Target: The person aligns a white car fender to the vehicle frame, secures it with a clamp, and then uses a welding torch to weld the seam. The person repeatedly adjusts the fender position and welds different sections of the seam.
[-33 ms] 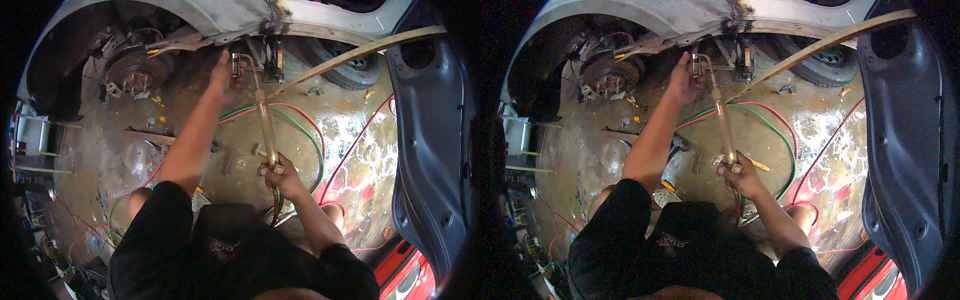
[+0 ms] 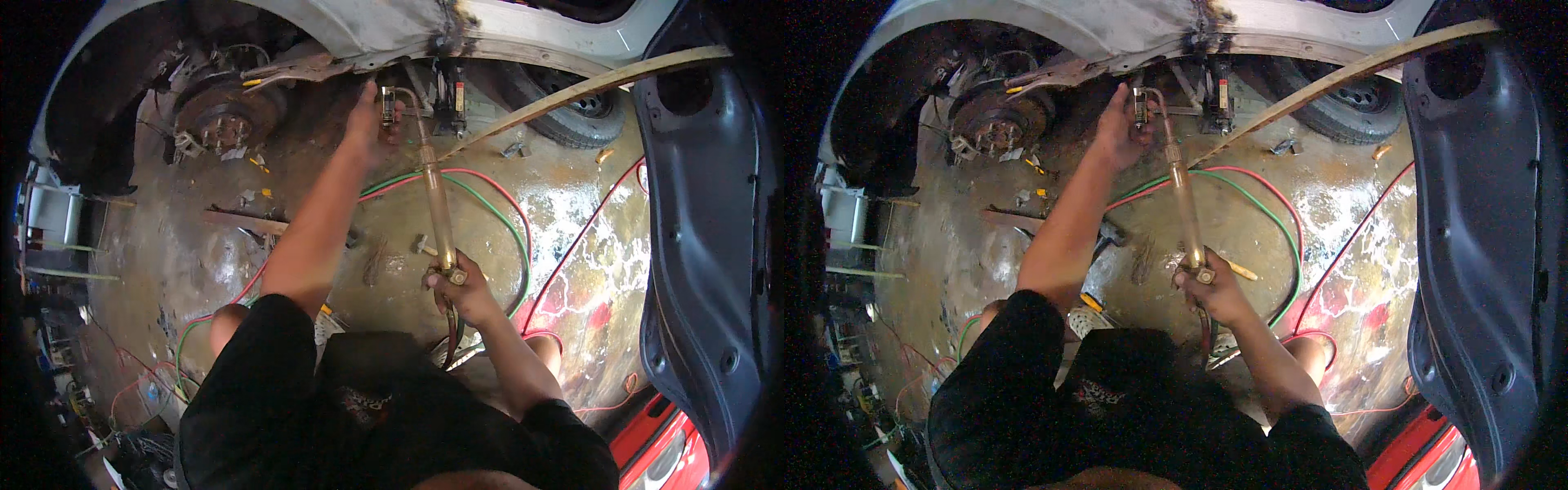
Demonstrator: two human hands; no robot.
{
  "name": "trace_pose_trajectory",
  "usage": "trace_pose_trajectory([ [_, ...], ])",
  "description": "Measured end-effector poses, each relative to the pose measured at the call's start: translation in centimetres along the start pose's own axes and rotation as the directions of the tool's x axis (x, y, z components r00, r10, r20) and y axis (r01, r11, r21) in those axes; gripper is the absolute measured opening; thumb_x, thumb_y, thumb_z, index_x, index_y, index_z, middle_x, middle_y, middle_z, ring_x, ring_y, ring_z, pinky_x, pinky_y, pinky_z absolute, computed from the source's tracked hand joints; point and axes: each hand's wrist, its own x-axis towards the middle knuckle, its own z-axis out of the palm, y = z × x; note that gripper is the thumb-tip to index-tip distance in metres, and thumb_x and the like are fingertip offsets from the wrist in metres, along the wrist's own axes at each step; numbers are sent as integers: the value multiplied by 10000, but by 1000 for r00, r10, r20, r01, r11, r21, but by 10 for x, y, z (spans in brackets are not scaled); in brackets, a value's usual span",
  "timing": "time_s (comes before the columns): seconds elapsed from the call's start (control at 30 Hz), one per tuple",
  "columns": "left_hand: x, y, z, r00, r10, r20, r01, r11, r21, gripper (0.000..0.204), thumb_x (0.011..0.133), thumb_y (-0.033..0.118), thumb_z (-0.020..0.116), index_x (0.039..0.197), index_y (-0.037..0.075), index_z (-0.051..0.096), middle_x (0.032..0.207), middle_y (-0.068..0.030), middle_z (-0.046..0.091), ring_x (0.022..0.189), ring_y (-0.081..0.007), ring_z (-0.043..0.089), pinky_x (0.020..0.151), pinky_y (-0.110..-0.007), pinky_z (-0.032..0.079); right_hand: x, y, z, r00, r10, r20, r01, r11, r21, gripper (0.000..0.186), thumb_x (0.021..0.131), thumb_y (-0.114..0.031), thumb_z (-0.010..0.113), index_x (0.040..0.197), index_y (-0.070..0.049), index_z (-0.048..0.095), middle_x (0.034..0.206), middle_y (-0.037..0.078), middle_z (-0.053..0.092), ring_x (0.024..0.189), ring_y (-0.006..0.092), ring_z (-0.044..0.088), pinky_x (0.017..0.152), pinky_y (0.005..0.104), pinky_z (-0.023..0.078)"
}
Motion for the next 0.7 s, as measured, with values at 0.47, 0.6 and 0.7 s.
trace_pose_trajectory([
  [0.47,12,-15,-1,990,8,-143,-16,999,-50,444,1012,554,590,903,124,582,731,-45,598,560,-158,499,457,-314,354,4,10,-7,998,-52,22,54,996,-64,329,961,-110,735,1220,-56,540,942,78,706,658,135,630,555,294,519],
  [0.6,16,-17,-3,976,54,-213,-55,998,5,411,1018,528,607,939,125,607,791,-26,613,626,-163,517,509,-306,369,5,9,-4,997,-76,23,76,997,-3,323,959,-64,715,1222,-35,530,906,117,708,549,150,598,506,299,485],
  [0.7,12,-13,-1,977,113,-182,-95,990,108,453,1036,561,552,975,118,629,820,-14,623,666,-169,522,548,-302,370,4,5,-6,999,-16,30,16,1000,-23,322,954,-97,743,1204,-50,545,927,72,691,672,138,627,543,303,508],
])
